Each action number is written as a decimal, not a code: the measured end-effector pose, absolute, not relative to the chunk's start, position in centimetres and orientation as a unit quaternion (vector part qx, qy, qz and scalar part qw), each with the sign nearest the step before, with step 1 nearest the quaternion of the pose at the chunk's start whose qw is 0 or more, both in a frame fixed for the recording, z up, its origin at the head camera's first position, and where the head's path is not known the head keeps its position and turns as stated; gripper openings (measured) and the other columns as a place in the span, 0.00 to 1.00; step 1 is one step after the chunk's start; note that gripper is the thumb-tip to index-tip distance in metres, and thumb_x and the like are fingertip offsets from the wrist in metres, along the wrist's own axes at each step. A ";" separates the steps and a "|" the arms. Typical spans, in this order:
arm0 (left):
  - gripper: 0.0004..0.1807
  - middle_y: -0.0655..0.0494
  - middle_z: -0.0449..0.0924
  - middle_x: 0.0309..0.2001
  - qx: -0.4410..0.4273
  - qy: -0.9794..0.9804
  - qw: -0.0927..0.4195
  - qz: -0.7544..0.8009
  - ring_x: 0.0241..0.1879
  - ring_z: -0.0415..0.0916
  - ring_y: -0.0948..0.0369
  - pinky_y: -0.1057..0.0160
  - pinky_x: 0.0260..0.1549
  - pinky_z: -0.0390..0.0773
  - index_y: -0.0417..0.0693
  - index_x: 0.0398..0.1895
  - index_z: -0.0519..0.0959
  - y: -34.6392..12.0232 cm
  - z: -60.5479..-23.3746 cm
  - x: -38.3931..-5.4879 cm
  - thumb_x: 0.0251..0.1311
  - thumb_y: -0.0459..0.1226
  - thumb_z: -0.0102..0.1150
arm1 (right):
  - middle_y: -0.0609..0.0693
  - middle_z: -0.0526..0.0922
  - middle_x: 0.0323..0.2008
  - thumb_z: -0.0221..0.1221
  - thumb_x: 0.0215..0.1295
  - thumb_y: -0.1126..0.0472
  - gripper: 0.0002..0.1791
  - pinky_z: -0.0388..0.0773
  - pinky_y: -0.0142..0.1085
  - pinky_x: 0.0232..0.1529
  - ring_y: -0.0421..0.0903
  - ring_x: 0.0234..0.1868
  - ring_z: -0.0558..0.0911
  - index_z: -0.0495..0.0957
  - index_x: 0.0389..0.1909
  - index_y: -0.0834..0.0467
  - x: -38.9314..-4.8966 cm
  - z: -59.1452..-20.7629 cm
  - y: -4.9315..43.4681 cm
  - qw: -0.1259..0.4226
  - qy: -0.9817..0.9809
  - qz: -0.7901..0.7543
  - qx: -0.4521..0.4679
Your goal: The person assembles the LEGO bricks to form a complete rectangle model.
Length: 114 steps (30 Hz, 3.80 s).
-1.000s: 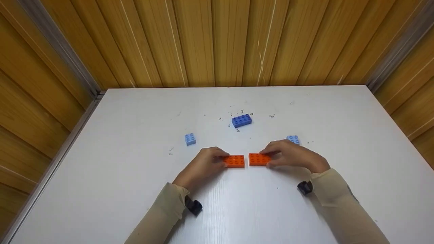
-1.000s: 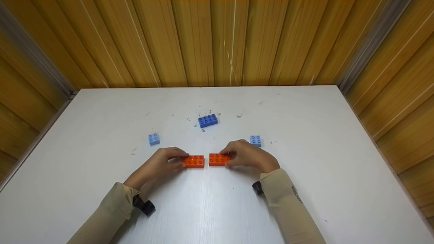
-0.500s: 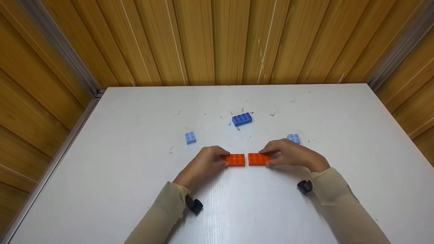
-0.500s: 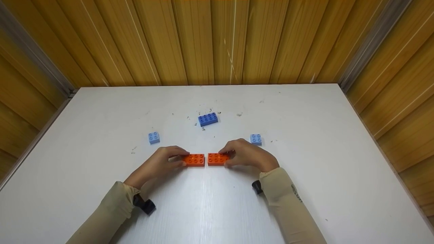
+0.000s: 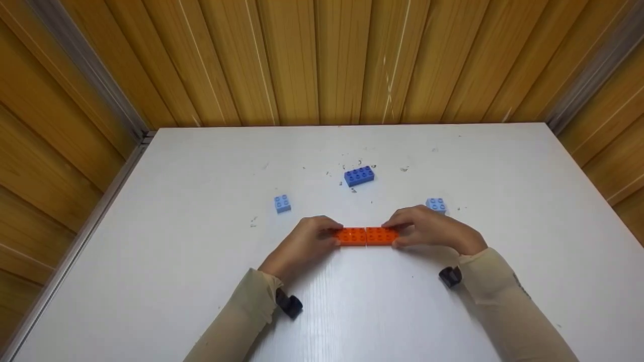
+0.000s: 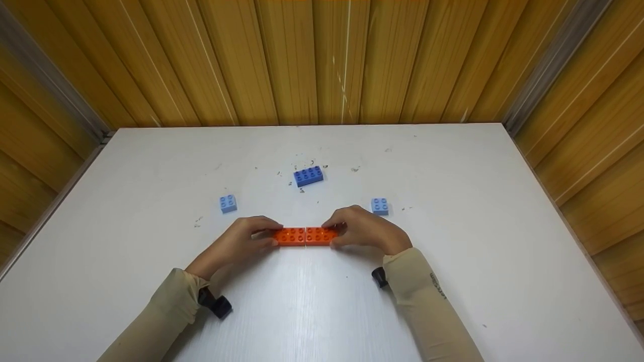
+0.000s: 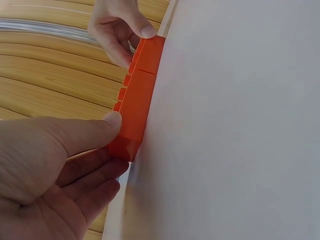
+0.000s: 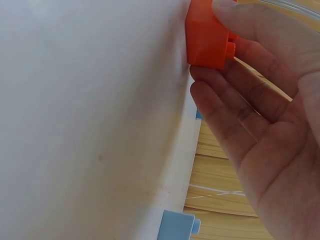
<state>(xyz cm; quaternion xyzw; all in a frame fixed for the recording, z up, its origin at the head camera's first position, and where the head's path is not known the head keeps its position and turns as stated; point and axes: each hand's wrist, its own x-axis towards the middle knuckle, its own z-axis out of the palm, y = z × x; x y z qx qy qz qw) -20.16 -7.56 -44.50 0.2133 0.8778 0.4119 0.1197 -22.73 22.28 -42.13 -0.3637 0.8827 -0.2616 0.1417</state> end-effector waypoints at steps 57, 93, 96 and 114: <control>0.18 0.61 0.81 0.51 0.174 0.866 0.148 0.444 0.53 0.75 0.62 0.58 0.60 0.72 0.54 0.55 0.80 -7.4 -44.6 -20.1 0.61 0.34 0.61 | 0.53 0.83 0.51 0.68 0.55 0.60 0.25 0.78 0.48 0.54 0.50 0.50 0.80 0.79 0.55 0.58 -22.8 -42.0 22.0 0.168 0.879 -0.278 -0.350; 0.18 0.61 0.82 0.50 0.184 0.871 0.139 0.434 0.53 0.75 0.62 0.58 0.61 0.71 0.53 0.55 0.81 -7.2 -44.6 -20.2 0.61 0.34 0.62 | 0.60 0.78 0.58 0.63 0.63 0.60 0.25 0.72 0.55 0.60 0.60 0.57 0.76 0.74 0.60 0.63 -26.5 -39.6 20.4 0.100 0.905 -0.288 -0.295; 0.18 0.61 0.82 0.50 0.186 0.872 0.137 0.431 0.53 0.75 0.62 0.58 0.61 0.71 0.54 0.55 0.81 -7.3 -44.6 -20.1 0.61 0.35 0.62 | 0.59 0.77 0.59 0.62 0.63 0.59 0.25 0.71 0.55 0.60 0.61 0.58 0.75 0.74 0.60 0.63 -27.0 -39.4 20.2 0.103 0.909 -0.285 -0.286; 0.18 0.61 0.81 0.51 0.183 0.873 0.138 0.430 0.53 0.75 0.62 0.59 0.60 0.72 0.52 0.55 0.81 -7.3 -44.7 -20.2 0.61 0.34 0.61 | 0.58 0.69 0.67 0.60 0.66 0.58 0.29 0.68 0.55 0.64 0.62 0.64 0.70 0.68 0.67 0.58 -29.8 -39.0 19.1 0.143 0.920 -0.284 -0.230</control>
